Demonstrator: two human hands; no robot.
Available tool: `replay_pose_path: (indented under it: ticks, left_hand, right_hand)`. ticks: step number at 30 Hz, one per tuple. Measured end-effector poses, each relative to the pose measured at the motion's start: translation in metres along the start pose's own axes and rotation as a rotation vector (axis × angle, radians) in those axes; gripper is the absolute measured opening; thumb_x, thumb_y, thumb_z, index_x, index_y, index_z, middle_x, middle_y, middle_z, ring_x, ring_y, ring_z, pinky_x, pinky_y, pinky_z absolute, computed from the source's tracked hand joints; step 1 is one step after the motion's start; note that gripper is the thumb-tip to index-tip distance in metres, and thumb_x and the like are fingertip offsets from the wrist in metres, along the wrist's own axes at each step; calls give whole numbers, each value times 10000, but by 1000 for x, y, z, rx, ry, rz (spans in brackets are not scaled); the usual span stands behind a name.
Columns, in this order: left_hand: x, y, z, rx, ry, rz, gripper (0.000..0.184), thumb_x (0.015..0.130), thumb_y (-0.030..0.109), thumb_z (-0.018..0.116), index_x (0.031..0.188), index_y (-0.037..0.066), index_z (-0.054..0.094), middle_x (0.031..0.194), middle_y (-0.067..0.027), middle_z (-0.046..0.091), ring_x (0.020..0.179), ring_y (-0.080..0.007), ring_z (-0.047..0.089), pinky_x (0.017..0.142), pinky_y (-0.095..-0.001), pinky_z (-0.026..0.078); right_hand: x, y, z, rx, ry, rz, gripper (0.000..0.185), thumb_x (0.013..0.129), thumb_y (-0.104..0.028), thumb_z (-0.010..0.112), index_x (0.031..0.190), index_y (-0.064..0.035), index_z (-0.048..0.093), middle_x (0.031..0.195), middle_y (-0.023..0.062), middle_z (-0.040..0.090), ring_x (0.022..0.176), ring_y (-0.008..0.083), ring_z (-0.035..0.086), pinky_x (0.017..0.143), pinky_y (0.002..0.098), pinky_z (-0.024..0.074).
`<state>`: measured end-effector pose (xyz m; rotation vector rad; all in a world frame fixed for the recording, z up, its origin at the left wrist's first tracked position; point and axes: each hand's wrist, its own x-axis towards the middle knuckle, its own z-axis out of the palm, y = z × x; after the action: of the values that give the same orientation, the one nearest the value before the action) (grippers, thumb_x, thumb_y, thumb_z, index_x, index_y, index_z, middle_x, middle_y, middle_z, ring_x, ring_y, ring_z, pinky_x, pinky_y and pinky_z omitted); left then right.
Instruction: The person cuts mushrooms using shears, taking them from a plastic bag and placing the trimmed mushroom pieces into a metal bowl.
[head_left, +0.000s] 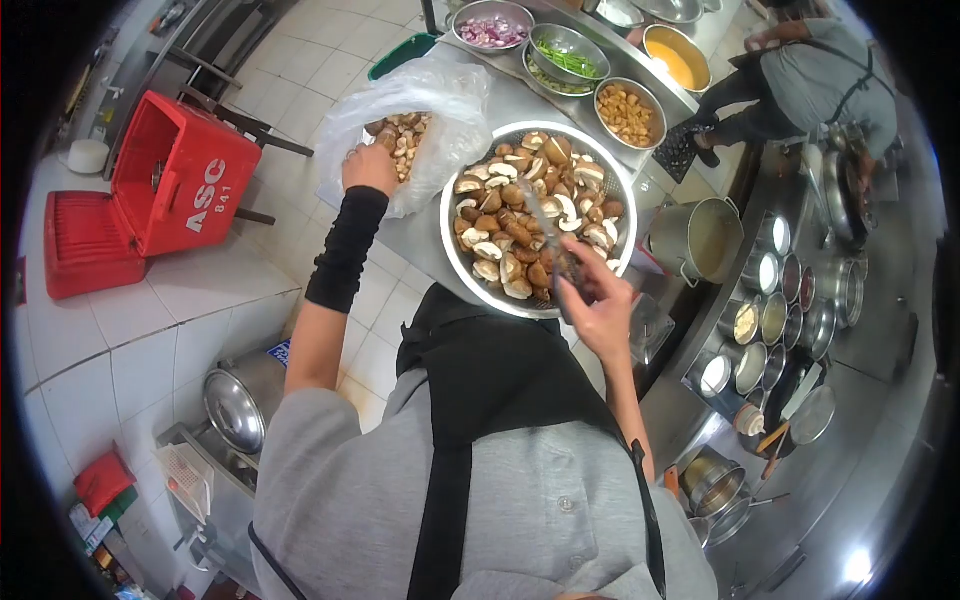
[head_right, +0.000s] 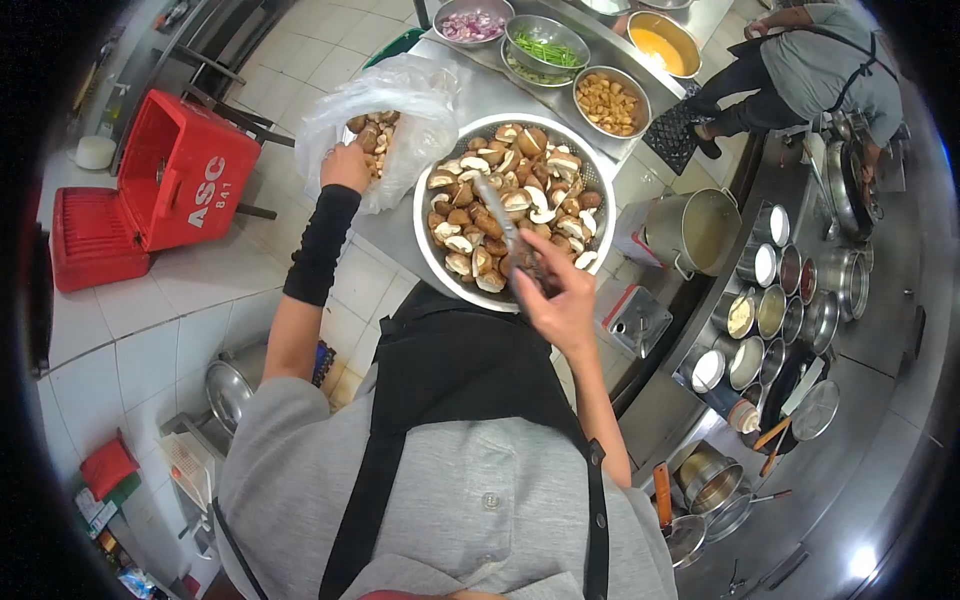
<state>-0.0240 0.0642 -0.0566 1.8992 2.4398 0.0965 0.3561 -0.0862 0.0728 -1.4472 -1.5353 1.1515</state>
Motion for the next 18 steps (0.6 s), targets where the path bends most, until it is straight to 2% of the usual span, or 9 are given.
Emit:
replay_pose_path:
  ticks: [2,3,6,7,9,10,12,14,18]
  left_hand:
    - [-6,4,-22,-132,24,32,284,870,135,669,1135,58,734,1052,-211,739,988,-407,715,888,-485,579]
    - [-14,10,-36,-390,64,55,318,906,90,654,1210,27,723,1133,-197,754,1019,-306,743,906,-430,589]
    - [-35,20,-54,-1077,48,-40,316,955,62,651,1255,-25,699,1221,-165,740,1041,-239,739,928,-377,581]
    - [-38,18,-51,-1160,40,-61,290,1003,59,633,1262,-63,678,1204,-133,730,1057,-202,717,952,-343,577]
    - [-51,21,-61,-1478,-68,-233,320,1016,53,616,1313,-62,642,1246,-155,703,1097,-223,704,985,-353,571]
    - [-57,24,-65,-1636,-122,-323,336,1022,50,607,1338,-62,624,1267,-166,689,1118,-234,697,1001,-358,568]
    - [-67,25,-66,-1712,-89,-323,369,1031,48,596,1383,-63,580,1312,-179,658,1163,-239,676,1022,-366,565]
    - [-75,24,-71,-1764,-61,-302,393,1036,45,589,1410,-69,549,1350,-186,631,1193,-241,660,1035,-368,560]
    - [-87,31,-84,-1808,-23,-284,418,1036,51,600,1424,-85,528,1382,-193,608,1214,-236,647,1043,-361,554]
  right_hand:
    - [11,-22,13,-75,-70,-103,490,863,-66,763,1346,-81,683,784,22,650,616,73,538,567,241,432]
    - [19,-27,21,-113,-107,-153,483,864,-90,771,1339,-78,684,782,53,672,598,104,563,563,264,456]
    - [50,-28,52,-222,-79,-373,460,885,-163,762,1326,-72,670,822,134,713,589,269,642,581,386,526]
    - [67,-28,65,-243,-88,-430,429,892,-171,749,1298,-59,669,823,151,711,609,302,656,589,414,534]
    - [103,-26,84,-289,-100,-542,375,905,-188,723,1242,-34,668,825,185,709,649,368,686,604,469,551]
    - [120,-26,86,-350,-54,-494,348,906,-182,712,1212,-22,664,815,194,703,665,376,692,615,479,556]
    - [144,-33,92,-471,28,-404,298,908,-170,690,1151,0,655,795,213,690,696,393,704,635,500,567]
    - [146,-41,80,-720,-2,-287,242,901,-167,685,1054,16,647,804,249,691,700,403,704,639,504,574]
    - [107,-78,65,-517,-184,-243,352,862,-223,731,1158,-34,715,837,230,729,715,389,710,674,467,565]
